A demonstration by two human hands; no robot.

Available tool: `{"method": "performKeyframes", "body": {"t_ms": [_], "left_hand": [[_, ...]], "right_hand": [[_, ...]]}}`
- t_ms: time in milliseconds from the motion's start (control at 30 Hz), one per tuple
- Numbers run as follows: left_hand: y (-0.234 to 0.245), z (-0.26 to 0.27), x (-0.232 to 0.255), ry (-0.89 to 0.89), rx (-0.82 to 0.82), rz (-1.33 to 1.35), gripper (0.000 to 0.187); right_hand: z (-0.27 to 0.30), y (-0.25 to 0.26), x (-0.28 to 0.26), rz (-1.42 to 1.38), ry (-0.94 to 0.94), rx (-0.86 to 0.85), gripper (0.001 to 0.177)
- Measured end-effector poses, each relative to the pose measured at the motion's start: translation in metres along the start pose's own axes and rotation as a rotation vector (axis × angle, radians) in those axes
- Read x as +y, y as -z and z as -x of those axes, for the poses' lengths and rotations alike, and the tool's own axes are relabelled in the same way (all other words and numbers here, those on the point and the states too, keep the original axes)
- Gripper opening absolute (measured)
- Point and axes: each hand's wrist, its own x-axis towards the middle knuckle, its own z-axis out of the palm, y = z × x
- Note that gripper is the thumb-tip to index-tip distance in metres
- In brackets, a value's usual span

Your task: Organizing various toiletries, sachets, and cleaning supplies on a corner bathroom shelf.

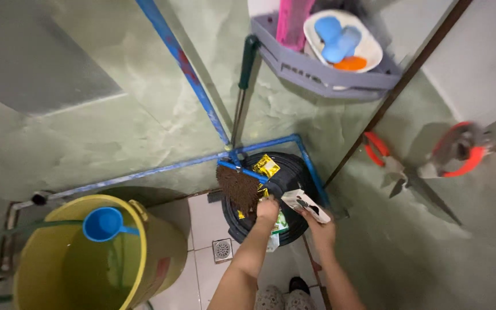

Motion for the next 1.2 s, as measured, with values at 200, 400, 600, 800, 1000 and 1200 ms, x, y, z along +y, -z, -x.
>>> {"method": "performKeyframes", "body": {"t_ms": [200,400,600,800,1000,1200], "left_hand": [[-0.056,-0.071,-0.033,-0.124,0.099,-0.201,0.032],[-0.067,-0.096,-0.061,-0.312,-0.049,-0.283,0.031],[-0.09,-0.107,-0.059,-0.328,-0.034,-0.371,0.026],[-0.069,-0.107,-0.061,-0.208,0.011,-0.182,0.029],[0.047,-0.074,-0.056,-0.34,0.29,0.071,0.009],[0.164,-0.056,-0.038,-0.594,0.417,0.506,0.008]], "right_hand": [[-0.031,-0.01,0.082,-0.188,-0.02,-0.074,0.027],[-0.037,-0.008,0.126,-0.167,-0.082,0.041,0.034],[-0.023,0.002,0.101,0.023,-0.282,0.065,0.037],[-0.025,0.016,0.139,-0.013,-0.206,0.035,0.04],[-0.027,0.021,0.142,0.221,-0.052,-0.039,0.038],[-0.031,0.012,0.119,0.263,-0.031,-0.16,0.035]]}}
